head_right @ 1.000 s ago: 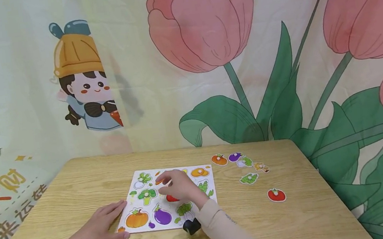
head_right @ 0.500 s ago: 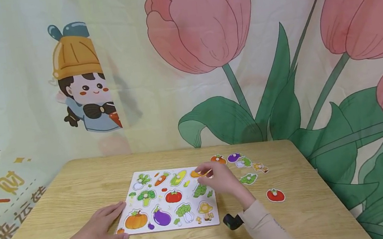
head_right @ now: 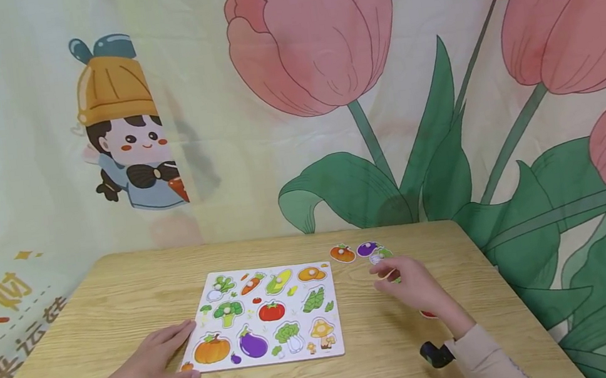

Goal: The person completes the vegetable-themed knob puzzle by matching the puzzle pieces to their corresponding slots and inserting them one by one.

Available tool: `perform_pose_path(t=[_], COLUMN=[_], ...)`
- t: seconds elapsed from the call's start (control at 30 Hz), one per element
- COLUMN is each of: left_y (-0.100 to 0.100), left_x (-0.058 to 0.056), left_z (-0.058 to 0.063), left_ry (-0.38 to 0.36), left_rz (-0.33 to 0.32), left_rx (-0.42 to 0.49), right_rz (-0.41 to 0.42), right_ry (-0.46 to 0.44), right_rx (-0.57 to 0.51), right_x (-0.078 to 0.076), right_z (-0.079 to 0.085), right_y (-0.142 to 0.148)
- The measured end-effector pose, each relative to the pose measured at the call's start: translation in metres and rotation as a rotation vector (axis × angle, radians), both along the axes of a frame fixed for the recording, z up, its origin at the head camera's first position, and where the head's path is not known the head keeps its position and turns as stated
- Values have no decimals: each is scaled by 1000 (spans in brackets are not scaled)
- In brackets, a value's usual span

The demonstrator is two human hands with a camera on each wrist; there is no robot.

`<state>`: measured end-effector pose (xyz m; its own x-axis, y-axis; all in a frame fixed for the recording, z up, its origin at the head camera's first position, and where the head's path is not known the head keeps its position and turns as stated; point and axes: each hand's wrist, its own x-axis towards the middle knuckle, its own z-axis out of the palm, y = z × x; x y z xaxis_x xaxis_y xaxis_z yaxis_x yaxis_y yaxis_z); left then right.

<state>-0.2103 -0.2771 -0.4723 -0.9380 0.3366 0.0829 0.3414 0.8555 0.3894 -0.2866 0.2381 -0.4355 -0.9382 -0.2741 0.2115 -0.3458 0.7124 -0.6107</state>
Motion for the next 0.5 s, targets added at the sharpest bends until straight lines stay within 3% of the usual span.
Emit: perform_pose_path(t=[0.5], left_y=[1], left_x=[0], left_z=[1], left_ry=[-21], left_rz=[9], left_rx=[6], right_rz=[-59], right_ry=[-56], right_rx=[89], right_x=[14], right_z=[-25], right_y=[80])
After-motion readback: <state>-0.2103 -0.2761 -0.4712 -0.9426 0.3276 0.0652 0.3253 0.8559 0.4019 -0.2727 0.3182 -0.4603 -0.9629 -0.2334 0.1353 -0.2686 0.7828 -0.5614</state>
